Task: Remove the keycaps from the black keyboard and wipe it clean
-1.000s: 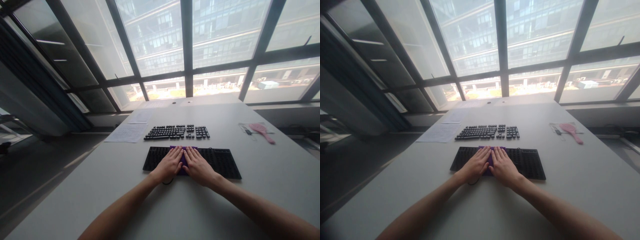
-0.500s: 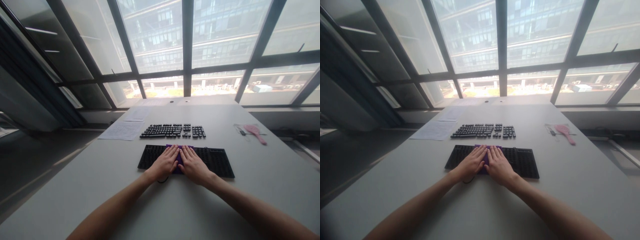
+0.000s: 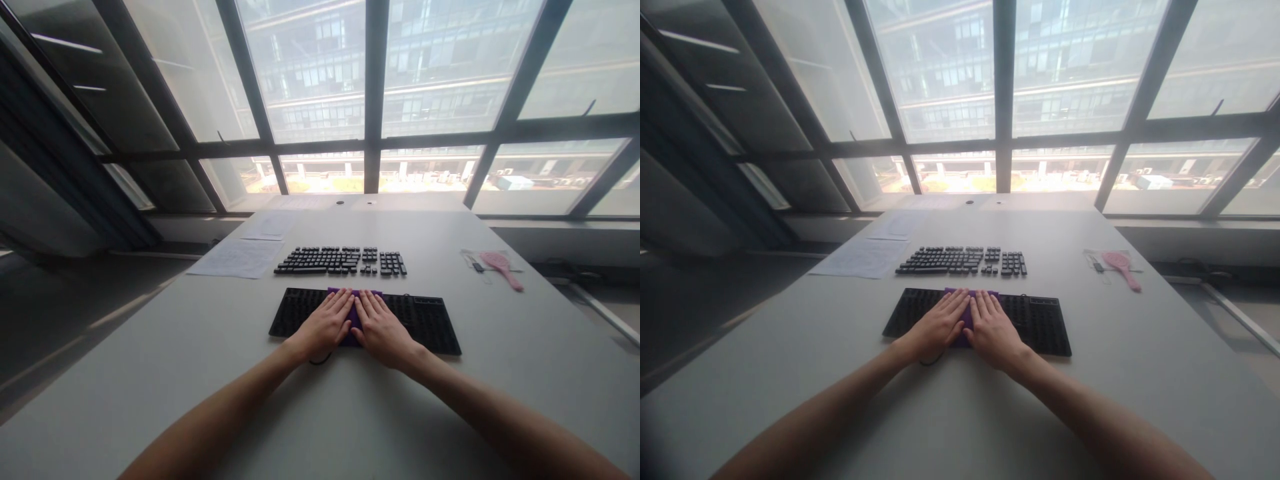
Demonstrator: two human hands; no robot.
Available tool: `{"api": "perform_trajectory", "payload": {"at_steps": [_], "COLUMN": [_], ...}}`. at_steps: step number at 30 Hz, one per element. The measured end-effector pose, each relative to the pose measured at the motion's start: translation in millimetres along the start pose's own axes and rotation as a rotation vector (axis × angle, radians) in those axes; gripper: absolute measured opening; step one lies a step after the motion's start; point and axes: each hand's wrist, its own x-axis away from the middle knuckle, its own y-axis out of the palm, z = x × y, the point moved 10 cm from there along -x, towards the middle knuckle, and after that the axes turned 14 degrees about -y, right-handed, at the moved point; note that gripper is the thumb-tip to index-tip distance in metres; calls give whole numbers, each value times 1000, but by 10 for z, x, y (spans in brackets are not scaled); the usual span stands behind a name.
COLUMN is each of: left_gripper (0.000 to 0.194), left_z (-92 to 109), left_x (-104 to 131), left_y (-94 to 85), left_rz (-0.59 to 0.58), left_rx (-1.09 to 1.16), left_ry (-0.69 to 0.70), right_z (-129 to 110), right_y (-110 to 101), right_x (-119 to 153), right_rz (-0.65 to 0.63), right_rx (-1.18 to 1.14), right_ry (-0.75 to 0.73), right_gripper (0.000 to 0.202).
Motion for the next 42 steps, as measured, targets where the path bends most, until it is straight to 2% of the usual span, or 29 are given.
{"api": "perform_trajectory", "payload": {"at_steps": [8,23,29,34,38,42], "left_gripper": [58,58,66,66,65,65], "left_z": [-11,-5,-9,-16,-16,-19], "left_x": [0,-7,30,30,28,24], "left_y": [-6,-8,-27,10,11,16], "left_rz": [24,-4,14,11,24,14], "left_rx": [14,4,-8,-32,-36,-39], "left_ry": [3,-12,-10,-8,-9,-20], "right_z": [-16,-14,1,33,134,222], "right_y": [-46,-44,-58,-133,-215,-223], "right_x": [-7,-12,-5,-19,-27,-9], "right_rz": [-5,-8,3,35,97,124], "right_rx": [1,-9,-33,-55,-76,-65], "right_ry": [4,6,16,10,69,148], "right_gripper": [67,67,68,59,49,49]}}
